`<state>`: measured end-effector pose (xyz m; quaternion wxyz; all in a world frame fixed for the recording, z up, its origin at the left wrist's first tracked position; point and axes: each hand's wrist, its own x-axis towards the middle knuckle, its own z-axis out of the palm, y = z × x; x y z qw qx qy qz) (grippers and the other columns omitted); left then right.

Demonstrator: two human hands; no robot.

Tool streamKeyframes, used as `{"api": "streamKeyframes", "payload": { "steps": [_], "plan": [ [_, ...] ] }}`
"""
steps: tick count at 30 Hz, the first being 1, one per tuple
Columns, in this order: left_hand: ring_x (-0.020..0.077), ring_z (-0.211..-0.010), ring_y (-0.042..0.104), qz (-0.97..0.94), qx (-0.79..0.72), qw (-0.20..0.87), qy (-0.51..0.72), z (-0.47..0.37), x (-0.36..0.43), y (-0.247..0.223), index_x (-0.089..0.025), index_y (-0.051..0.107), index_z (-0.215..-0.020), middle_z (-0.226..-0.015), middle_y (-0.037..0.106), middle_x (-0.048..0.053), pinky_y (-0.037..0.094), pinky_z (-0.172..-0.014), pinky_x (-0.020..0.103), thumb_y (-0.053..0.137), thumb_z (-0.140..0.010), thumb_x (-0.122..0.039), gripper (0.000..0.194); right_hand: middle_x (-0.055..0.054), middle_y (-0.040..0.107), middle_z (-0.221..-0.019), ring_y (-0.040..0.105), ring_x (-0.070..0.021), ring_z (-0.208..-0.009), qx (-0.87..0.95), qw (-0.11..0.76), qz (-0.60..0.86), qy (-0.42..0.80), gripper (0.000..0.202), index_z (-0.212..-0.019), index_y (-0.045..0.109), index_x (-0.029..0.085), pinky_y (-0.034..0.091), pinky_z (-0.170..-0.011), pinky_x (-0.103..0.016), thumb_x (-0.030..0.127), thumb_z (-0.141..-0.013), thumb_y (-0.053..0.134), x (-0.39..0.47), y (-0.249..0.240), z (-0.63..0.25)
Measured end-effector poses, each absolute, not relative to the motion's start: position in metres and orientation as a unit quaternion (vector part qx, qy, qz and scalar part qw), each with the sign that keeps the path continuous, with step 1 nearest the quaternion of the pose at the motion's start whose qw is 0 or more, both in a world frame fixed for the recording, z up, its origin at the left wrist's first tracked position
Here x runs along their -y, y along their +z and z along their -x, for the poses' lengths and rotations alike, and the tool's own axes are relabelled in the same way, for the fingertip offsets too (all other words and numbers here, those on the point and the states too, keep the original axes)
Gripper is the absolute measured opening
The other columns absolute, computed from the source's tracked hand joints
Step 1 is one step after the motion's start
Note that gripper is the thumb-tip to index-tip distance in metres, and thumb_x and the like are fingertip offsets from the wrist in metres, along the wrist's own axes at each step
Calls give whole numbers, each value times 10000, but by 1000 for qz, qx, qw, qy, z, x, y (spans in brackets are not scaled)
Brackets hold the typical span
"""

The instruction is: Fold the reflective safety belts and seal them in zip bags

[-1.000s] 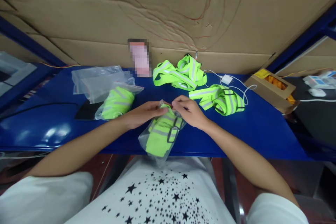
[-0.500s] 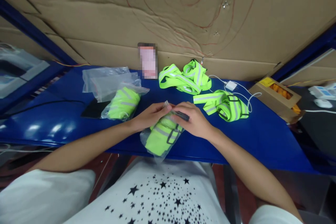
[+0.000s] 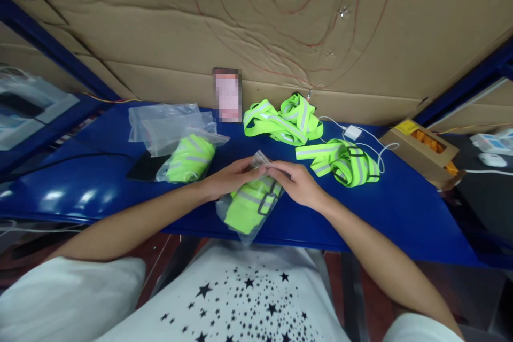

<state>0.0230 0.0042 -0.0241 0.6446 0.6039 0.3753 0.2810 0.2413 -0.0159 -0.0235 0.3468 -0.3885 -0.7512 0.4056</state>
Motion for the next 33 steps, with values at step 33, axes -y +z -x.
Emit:
{"api": "streamKeyframes", "payload": {
  "steps": [33],
  "plan": [
    [295,-1006,733,-436,-386,700,414,-15,-28,-23,-122,771,-986,-1033,798,128,556,-909,364,823,-726,-568,518,-22,667,-748,579,-123,-675,452,429,475,621,477,-841,740,168,470,-596,-255,534,-598,926,-10,-36,-249]
  ]
}}
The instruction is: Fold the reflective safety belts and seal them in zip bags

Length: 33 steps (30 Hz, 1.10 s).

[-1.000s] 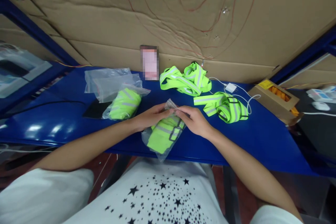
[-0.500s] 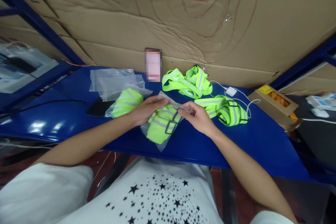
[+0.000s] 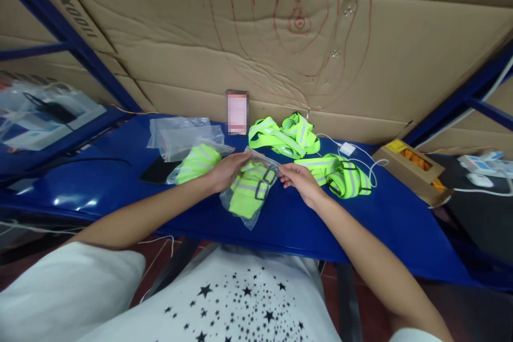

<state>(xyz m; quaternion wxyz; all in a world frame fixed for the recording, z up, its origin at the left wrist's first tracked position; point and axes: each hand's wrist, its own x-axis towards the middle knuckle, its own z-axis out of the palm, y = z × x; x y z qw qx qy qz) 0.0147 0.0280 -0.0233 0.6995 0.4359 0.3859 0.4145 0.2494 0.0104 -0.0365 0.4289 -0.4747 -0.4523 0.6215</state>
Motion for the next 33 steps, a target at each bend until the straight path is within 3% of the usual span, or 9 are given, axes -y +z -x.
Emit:
{"api": "streamKeyframes", "payload": {
  "steps": [3,10,19,24,30,33],
  "plan": [
    [315,-1018,729,-437,-379,702,415,-15,-28,-25,-121,764,-927,-1023,798,137,559,-918,387,789,-729,-597,516,-24,658,-748,564,-112,-650,453,423,476,624,449,-770,706,161,464,-566,-245,533,-625,911,-10,-35,-249],
    [260,-947,721,-409,-420,674,449,-17,-27,-23,-132,756,-1000,-1056,792,107,571,-834,341,695,-789,-534,459,-14,646,-765,565,-111,-646,451,432,484,613,425,-823,687,168,462,-541,-242,499,-648,887,-12,-35,-249],
    [229,-884,699,-473,-443,596,474,-17,-24,-24,-153,771,-968,-936,789,65,541,-796,296,653,-845,-574,455,65,452,-570,382,-79,-518,473,455,491,572,336,-718,558,204,300,-469,-226,435,-725,801,-5,-33,-244],
    [214,-967,684,-535,-426,547,483,-15,-24,-24,-169,771,-1034,-1006,782,48,509,-876,275,634,-890,-574,452,36,550,-661,476,-99,-571,503,444,487,560,288,-776,617,196,379,-527,-249,435,-749,776,-4,-34,-244],
    [198,-921,651,-608,-398,491,480,-13,-21,-22,-163,762,-863,-924,750,43,476,-891,268,629,-919,-542,406,60,488,-610,441,-103,-563,531,456,473,535,257,-796,620,216,356,-535,-252,432,-788,760,-3,-40,-245],
    [198,-909,646,-604,-400,495,480,-13,-18,-20,-167,768,-880,-914,745,39,478,-871,268,636,-913,-566,422,50,514,-645,466,-111,-581,541,449,467,537,259,-836,633,222,379,-552,-259,459,-816,737,-2,-41,-244]
  ]
}}
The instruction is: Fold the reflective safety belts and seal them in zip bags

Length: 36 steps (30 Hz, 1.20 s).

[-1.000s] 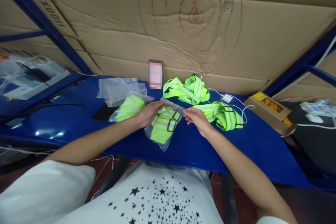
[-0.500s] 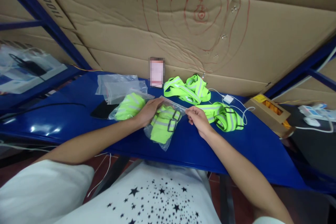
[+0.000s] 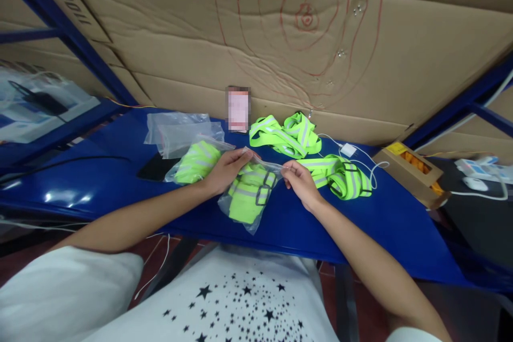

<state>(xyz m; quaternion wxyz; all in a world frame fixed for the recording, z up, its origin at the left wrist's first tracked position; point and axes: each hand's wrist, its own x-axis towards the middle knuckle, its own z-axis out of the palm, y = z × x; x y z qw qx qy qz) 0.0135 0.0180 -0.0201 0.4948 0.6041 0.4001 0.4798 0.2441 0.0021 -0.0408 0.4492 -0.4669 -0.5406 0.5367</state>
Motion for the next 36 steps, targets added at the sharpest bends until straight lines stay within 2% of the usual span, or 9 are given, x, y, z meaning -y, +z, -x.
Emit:
{"api": "streamKeyframes", "payload": {
  "steps": [5,8,15,19,24,28,32,36],
  "plan": [
    [201,-894,668,-564,-393,566,454,-18,-15,-24,-166,781,-1008,-979,768,49,500,-829,279,733,-837,-596,465,41,494,-643,402,-106,-556,555,440,469,527,353,-841,639,218,316,-508,-253,552,-808,748,-2,-44,-242],
    [183,-830,665,-545,-384,599,444,-19,-15,-28,-151,782,-992,-953,771,54,503,-784,274,807,-781,-555,456,49,445,-616,357,-106,-542,560,442,473,516,387,-822,610,223,280,-501,-254,592,-821,726,-2,-46,-242],
    [168,-806,639,-583,-396,552,446,-17,-15,-31,-139,772,-922,-887,748,53,479,-744,257,795,-799,-534,413,44,508,-645,409,-114,-584,603,421,473,486,374,-863,660,212,299,-559,-258,571,-806,745,-1,-40,-242],
    [172,-810,640,-626,-384,522,434,-17,-13,-29,-134,763,-897,-871,740,56,478,-762,265,762,-833,-524,395,35,526,-648,426,-119,-595,626,409,466,474,408,-813,636,202,311,-570,-259,598,-793,734,1,-36,-240],
    [174,-803,642,-645,-388,507,421,-17,-11,-26,-144,765,-922,-877,742,52,473,-760,272,747,-847,-519,384,51,478,-619,395,-113,-569,647,395,456,467,402,-840,642,206,286,-556,-260,599,-814,721,4,-35,-241],
    [179,-801,647,-627,-396,549,386,-21,-9,-28,-142,779,-928,-885,754,57,473,-758,276,794,-791,-514,396,68,398,-564,340,-109,-533,686,369,437,451,396,-899,685,204,235,-531,-264,598,-866,692,4,-39,-243],
    [162,-763,619,-566,-395,610,390,-23,-9,-27,-150,772,-927,-861,738,42,468,-741,270,783,-773,-552,430,54,495,-585,368,-104,-522,653,385,432,487,432,-895,663,204,244,-523,-258,631,-844,713,7,-39,-239],
    [132,-701,531,-595,-394,561,419,-20,-12,-25,-152,757,-891,-778,671,10,410,-682,248,665,-868,-581,440,27,613,-651,426,-107,-532,613,392,440,526,492,-953,653,202,273,-530,-252,667,-813,729,7,-38,-236]
  ]
}}
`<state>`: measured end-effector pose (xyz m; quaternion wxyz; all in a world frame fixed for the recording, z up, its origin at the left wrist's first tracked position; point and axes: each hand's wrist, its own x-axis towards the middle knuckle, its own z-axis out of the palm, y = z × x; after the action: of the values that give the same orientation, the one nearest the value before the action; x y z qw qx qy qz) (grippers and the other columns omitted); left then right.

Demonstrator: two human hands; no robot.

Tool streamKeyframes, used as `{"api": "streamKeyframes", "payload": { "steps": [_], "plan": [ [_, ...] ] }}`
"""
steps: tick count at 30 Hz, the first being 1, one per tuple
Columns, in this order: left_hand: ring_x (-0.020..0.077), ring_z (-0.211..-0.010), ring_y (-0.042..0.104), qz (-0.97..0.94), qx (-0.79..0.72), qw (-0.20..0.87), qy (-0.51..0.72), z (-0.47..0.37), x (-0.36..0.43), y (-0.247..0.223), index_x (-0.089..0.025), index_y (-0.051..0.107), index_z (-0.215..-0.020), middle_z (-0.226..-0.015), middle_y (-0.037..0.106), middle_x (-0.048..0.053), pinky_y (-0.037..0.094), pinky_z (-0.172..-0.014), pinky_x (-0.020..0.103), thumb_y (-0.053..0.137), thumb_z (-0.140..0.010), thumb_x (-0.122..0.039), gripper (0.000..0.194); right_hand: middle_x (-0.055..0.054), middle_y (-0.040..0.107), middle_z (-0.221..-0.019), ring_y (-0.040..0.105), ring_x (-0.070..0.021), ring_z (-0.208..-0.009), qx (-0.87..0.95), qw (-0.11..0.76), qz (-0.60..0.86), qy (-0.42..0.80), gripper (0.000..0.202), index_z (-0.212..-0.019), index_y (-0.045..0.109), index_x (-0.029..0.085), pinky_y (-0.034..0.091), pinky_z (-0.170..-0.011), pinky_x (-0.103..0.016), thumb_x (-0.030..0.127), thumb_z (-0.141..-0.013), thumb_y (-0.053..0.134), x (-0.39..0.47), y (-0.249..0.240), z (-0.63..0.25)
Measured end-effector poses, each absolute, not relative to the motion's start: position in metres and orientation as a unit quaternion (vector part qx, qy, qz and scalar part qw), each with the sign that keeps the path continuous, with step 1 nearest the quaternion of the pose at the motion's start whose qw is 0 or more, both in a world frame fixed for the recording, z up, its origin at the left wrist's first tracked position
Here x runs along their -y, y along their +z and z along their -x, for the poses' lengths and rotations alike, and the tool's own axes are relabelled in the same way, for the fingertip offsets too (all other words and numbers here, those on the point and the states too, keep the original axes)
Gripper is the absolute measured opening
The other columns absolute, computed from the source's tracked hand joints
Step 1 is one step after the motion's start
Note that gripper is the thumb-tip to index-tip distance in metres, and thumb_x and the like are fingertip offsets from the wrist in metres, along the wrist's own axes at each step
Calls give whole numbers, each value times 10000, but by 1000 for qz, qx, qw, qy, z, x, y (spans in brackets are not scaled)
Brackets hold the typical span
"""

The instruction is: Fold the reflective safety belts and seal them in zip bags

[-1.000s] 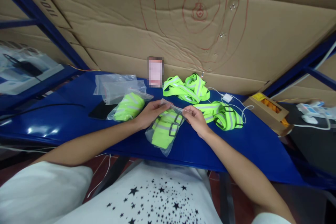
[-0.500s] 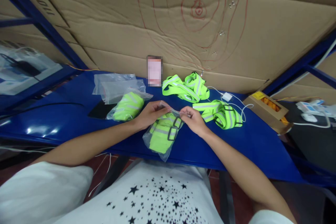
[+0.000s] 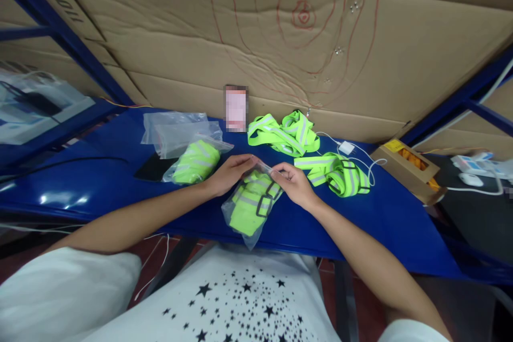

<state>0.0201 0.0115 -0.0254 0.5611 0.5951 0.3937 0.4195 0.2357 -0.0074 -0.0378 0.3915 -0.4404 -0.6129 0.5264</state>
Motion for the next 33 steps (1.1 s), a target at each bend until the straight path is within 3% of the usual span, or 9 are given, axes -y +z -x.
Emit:
{"api": "streamKeyframes", "payload": {
  "steps": [5,8,11,15,20,24,28,33],
  "plan": [
    [137,-718,522,-646,-400,505,410,-17,-13,-29,-139,734,-839,-753,640,5,395,-685,248,616,-912,-558,442,43,527,-615,387,-104,-534,681,351,441,469,470,-892,670,199,266,-528,-257,669,-880,655,1,-39,-243],
    [145,-726,560,-647,-395,523,389,-17,-11,-29,-132,754,-902,-788,682,18,422,-692,247,594,-928,-560,458,16,575,-714,449,-114,-608,724,335,426,426,424,-900,699,188,317,-572,-260,610,-910,658,-1,-36,-250],
    [167,-814,640,-666,-373,538,358,-19,-9,-28,-139,771,-1008,-910,748,38,473,-764,250,564,-956,-555,468,25,550,-703,457,-118,-617,727,336,427,421,391,-987,705,195,330,-581,-259,578,-928,656,1,-33,-251],
    [213,-1021,693,-705,-346,526,326,-21,-9,-33,-157,751,-1146,-1119,769,61,503,-913,276,486,-1005,-572,511,51,462,-610,418,-112,-574,741,337,453,363,358,-902,657,198,310,-563,-258,546,-969,607,7,-36,-245],
    [233,-1106,684,-733,-351,481,329,-21,-8,-37,-149,717,-1200,-1188,756,82,503,-957,301,479,-1009,-587,534,66,414,-586,377,-101,-551,751,352,451,330,317,-876,616,201,298,-553,-253,484,-1007,559,12,-38,-241],
    [213,-1054,672,-721,-340,494,347,-22,-5,-32,-153,691,-1183,-1142,741,78,501,-929,302,515,-999,-578,496,72,400,-599,338,-94,-536,748,368,426,353,309,-860,569,206,265,-518,-251,474,-1011,555,15,-34,-241],
    [150,-838,609,-704,-322,526,352,-22,-7,-33,-140,658,-1034,-918,659,26,468,-768,260,585,-969,-551,422,77,378,-579,343,-95,-529,754,366,434,331,314,-868,581,205,277,-528,-250,482,-1013,549,12,-34,-245],
    [104,-699,490,-702,-312,552,323,-21,-13,-41,-135,614,-949,-779,519,-32,379,-646,233,668,-909,-543,414,52,469,-623,414,-105,-564,783,302,442,316,350,-893,620,204,316,-559,-251,522,-1010,532,5,-35,-249]
  ]
}}
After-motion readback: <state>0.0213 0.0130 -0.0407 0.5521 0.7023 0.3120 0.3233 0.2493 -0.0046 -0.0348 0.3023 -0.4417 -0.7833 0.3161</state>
